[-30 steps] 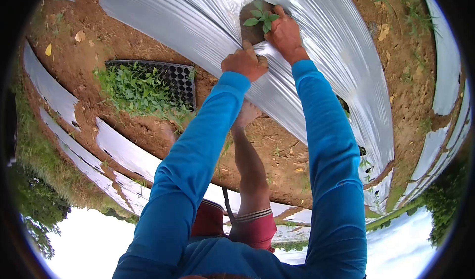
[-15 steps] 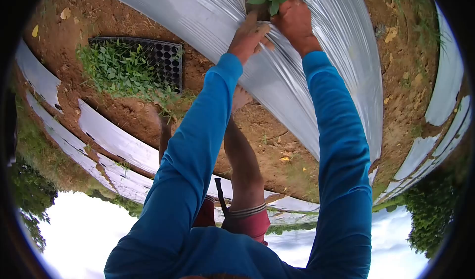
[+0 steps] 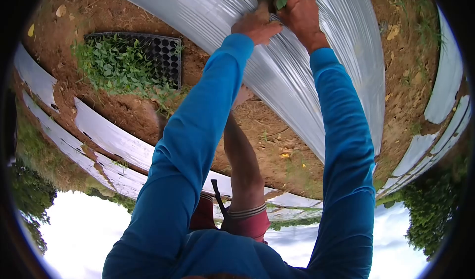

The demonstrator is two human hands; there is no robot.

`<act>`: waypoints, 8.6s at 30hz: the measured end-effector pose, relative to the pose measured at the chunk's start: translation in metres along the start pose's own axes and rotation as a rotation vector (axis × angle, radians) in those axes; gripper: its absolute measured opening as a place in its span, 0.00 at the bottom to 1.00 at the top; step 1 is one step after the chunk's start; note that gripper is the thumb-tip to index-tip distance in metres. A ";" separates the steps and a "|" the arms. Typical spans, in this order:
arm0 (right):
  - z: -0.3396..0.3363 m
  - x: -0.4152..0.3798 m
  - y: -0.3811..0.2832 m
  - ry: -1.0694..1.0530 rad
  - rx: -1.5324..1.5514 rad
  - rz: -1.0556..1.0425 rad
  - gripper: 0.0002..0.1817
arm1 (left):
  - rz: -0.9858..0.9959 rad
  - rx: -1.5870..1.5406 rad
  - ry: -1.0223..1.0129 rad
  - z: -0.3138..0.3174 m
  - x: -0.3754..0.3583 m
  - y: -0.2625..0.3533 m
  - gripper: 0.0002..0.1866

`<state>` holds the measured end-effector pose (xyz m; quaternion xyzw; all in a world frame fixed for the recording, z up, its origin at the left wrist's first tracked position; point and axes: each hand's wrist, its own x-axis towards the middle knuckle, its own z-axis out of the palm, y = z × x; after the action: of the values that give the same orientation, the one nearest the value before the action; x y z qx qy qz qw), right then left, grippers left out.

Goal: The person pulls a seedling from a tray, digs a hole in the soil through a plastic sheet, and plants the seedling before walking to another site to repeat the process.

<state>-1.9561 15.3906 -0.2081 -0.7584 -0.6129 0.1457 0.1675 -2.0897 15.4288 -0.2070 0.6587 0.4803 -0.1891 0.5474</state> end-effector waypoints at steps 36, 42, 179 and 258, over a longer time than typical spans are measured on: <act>-0.016 -0.005 -0.005 -0.016 0.053 0.208 0.20 | 0.242 0.495 0.228 -0.051 -0.041 0.047 0.47; -0.017 -0.011 -0.005 0.017 0.054 0.176 0.17 | 0.251 0.663 0.209 -0.074 -0.035 0.036 0.43; 0.257 -0.163 -0.353 -0.428 1.579 1.260 0.21 | 0.052 -0.214 -0.618 -0.066 -0.455 -0.398 0.15; -0.110 0.817 -1.045 0.197 1.556 0.911 0.05 | -0.433 -1.158 1.027 -1.333 -0.533 -0.743 0.20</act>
<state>-2.6612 16.3828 0.3310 -0.6091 0.0348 0.5051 0.6104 -3.3314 16.3602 0.2436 0.1673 0.8109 0.3148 0.4640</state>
